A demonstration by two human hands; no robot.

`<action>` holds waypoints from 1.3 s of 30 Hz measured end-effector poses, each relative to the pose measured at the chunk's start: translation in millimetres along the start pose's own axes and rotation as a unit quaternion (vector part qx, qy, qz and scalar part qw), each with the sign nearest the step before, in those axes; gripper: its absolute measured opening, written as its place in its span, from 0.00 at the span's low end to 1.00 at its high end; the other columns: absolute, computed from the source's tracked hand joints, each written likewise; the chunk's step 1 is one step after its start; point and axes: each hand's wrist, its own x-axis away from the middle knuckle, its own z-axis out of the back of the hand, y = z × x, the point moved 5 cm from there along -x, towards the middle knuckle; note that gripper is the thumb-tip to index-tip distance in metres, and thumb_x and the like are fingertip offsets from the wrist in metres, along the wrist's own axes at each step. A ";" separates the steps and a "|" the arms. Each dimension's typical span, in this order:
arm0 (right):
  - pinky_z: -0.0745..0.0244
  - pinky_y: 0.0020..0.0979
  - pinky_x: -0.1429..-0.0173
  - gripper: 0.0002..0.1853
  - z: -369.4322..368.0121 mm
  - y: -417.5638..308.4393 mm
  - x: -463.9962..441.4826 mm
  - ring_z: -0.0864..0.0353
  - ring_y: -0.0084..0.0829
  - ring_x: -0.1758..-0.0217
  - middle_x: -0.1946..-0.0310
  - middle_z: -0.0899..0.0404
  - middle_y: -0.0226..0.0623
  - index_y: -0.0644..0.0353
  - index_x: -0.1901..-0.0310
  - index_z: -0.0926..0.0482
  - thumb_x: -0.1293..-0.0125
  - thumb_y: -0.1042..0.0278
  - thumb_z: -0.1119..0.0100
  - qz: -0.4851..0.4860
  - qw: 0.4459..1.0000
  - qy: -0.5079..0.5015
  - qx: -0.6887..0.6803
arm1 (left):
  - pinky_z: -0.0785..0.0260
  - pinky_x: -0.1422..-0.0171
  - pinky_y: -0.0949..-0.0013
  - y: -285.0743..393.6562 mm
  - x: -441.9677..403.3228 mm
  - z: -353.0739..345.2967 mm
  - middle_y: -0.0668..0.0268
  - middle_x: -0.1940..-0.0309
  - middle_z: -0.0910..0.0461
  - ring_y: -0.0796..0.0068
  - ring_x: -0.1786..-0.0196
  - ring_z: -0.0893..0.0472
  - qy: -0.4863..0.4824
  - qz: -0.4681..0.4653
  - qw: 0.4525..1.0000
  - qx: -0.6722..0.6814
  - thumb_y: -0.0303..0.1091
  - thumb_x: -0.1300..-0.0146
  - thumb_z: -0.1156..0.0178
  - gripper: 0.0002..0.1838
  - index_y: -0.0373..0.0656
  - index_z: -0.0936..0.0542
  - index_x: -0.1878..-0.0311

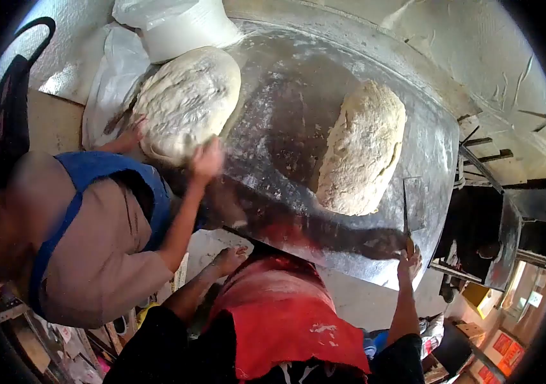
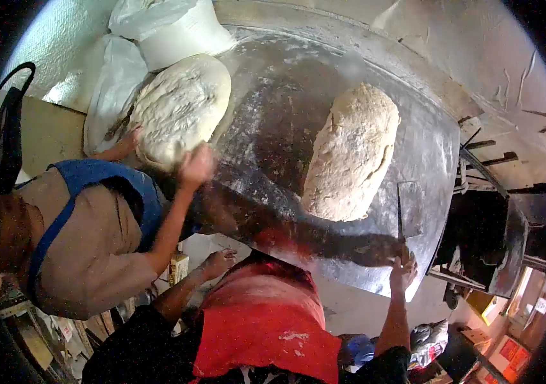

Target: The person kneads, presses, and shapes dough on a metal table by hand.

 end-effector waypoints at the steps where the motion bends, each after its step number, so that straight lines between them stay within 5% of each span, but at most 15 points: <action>1: 0.39 0.56 0.26 0.37 -10.1 12.3 -3.7 0.32 0.59 0.28 0.35 0.26 0.60 0.66 0.27 0.33 0.29 0.48 0.38 -0.030 0.995 -0.047 -0.081 | 0.33 0.26 0.62 11.0 2.1 1.6 0.48 0.32 0.22 0.57 0.31 0.21 -0.006 -0.012 0.999 -0.042 0.39 0.28 0.44 0.27 0.32 0.24 0.32; 3: 0.36 0.53 0.28 0.33 2.9 -16.4 2.4 0.29 0.58 0.33 0.38 0.24 0.59 0.70 0.30 0.31 0.30 0.57 0.37 -0.049 0.997 -0.039 -0.053 | 0.33 0.26 0.63 19.7 5.2 -0.2 0.49 0.32 0.22 0.58 0.31 0.21 -0.010 -0.019 0.996 -0.085 0.40 0.28 0.44 0.27 0.32 0.24 0.32; 7: 0.35 0.52 0.27 0.35 -2.4 -10.2 1.2 0.28 0.57 0.31 0.35 0.27 0.58 0.64 0.26 0.33 0.31 0.55 0.40 -0.039 0.999 -0.023 -0.021 | 0.30 0.29 0.62 47.2 5.2 -15.9 0.51 0.37 0.18 0.60 0.34 0.19 -0.040 -0.078 0.995 -0.052 0.41 0.28 0.43 0.26 0.36 0.23 0.33; 9: 0.32 0.51 0.31 0.31 -12.8 5.3 -0.8 0.25 0.54 0.36 0.37 0.25 0.53 0.59 0.28 0.29 0.31 0.59 0.41 -0.035 0.999 0.028 -0.009 | 0.29 0.31 0.63 84.3 20.1 -21.3 0.53 0.40 0.16 0.60 0.37 0.17 -0.027 -0.124 0.981 -0.145 0.40 0.28 0.43 0.25 0.38 0.23 0.33; 11: 0.30 0.49 0.34 0.26 -15.2 18.6 -5.6 0.23 0.52 0.39 0.40 0.25 0.50 0.58 0.31 0.26 0.29 0.61 0.42 0.005 0.999 0.036 -0.001 | 0.28 0.32 0.64 94.2 19.2 -30.1 0.52 0.41 0.15 0.63 0.38 0.17 -0.009 -0.080 0.991 -0.104 0.39 0.27 0.44 0.24 0.37 0.23 0.33; 15: 0.28 0.50 0.35 0.22 -7.7 16.3 -15.5 0.24 0.52 0.38 0.42 0.21 0.49 0.56 0.36 0.20 0.30 0.62 0.43 -0.049 0.990 0.011 -0.128 | 0.29 0.31 0.66 114.5 -6.8 -42.2 0.51 0.38 0.19 0.64 0.35 0.19 0.014 -0.263 0.962 -0.072 0.36 0.24 0.46 0.24 0.34 0.26 0.31; 17: 0.28 0.50 0.34 0.21 -8.7 26.8 -28.2 0.24 0.50 0.36 0.40 0.21 0.46 0.54 0.37 0.19 0.29 0.61 0.43 -0.058 0.997 0.045 -0.032 | 0.29 0.29 0.63 132.6 -13.3 -46.2 0.54 0.34 0.23 0.66 0.33 0.22 -0.001 -0.238 0.969 0.070 0.30 0.22 0.46 0.26 0.34 0.34 0.24; 19: 0.32 0.51 0.31 0.22 9.4 -28.0 -24.2 0.27 0.47 0.33 0.38 0.21 0.45 0.54 0.38 0.19 0.29 0.55 0.40 0.085 0.980 0.077 0.160 | 0.31 0.27 0.63 186.0 -11.0 -42.2 0.54 0.32 0.25 0.65 0.31 0.24 0.020 -0.237 0.971 0.038 0.31 0.22 0.45 0.28 0.34 0.36 0.23; 23: 0.23 0.46 0.39 0.27 -27.6 -76.8 -34.5 0.23 0.52 0.37 0.39 0.23 0.50 0.62 0.33 0.26 0.26 0.55 0.39 0.233 0.957 0.135 -0.106 | 0.36 0.23 0.55 241.8 -45.4 -47.9 0.42 0.24 0.37 0.49 0.24 0.32 0.147 -0.373 0.913 0.072 0.43 0.28 0.35 0.43 0.32 0.45 0.20; 25: 0.24 0.37 0.38 0.27 -54.8 -106.7 -36.4 0.26 0.35 0.35 0.34 0.27 0.44 0.63 0.28 0.30 0.25 0.65 0.40 0.057 0.948 -0.035 -0.310 | 0.41 0.19 0.51 281.5 -61.7 -52.6 0.40 0.21 0.46 0.44 0.21 0.40 0.163 -0.317 0.934 0.015 0.49 0.33 0.30 0.54 0.29 0.52 0.19; 28: 0.31 0.41 0.30 0.39 -29.9 -203.7 -18.9 0.32 0.39 0.27 0.27 0.34 0.44 0.64 0.21 0.43 0.25 0.57 0.38 0.040 0.862 -0.160 -0.480 | 0.53 0.15 0.49 316.2 -103.4 -64.7 0.41 0.19 0.52 0.46 0.17 0.48 0.154 -0.296 0.942 -0.014 0.56 0.39 0.27 0.63 0.33 0.59 0.17; 29: 0.35 0.44 0.25 0.44 -18.4 -235.4 -13.6 0.35 0.41 0.24 0.25 0.35 0.44 0.63 0.19 0.48 0.25 0.53 0.37 0.023 0.837 -0.193 -0.512 | 0.49 0.16 0.51 321.7 -116.7 -72.0 0.41 0.20 0.50 0.48 0.19 0.45 0.128 -0.299 0.945 0.013 0.51 0.41 0.25 0.66 0.33 0.62 0.17; 31: 0.30 0.41 0.31 0.40 -40.4 -245.9 -21.8 0.27 0.38 0.32 0.37 0.24 0.43 0.64 0.22 0.43 0.25 0.54 0.37 0.061 0.817 -0.173 -0.547 | 0.42 0.19 0.53 333.3 -136.8 -89.1 0.43 0.22 0.45 0.53 0.22 0.38 0.058 -0.303 0.946 0.105 0.42 0.45 0.20 0.71 0.33 0.68 0.18; 36: 0.28 0.29 0.67 0.34 -53.5 -260.2 -26.6 0.25 0.23 0.72 0.68 0.23 0.28 0.58 0.29 0.38 0.28 0.53 0.33 0.042 0.791 -0.199 -0.577 | 0.36 0.23 0.57 324.3 -152.6 -94.5 0.54 0.25 0.40 0.60 0.23 0.38 0.102 -0.378 0.911 0.130 0.33 0.47 0.21 0.63 0.35 0.59 0.18; 39: 0.25 0.29 0.57 0.36 -42.9 -272.1 -21.9 0.22 0.23 0.61 0.58 0.21 0.30 0.58 0.28 0.39 0.29 0.53 0.33 0.037 0.780 -0.198 -0.593 | 0.39 0.22 0.55 333.2 -145.4 -93.9 0.50 0.24 0.41 0.57 0.21 0.40 0.075 -0.372 0.907 0.185 0.38 0.47 0.22 0.60 0.35 0.52 0.19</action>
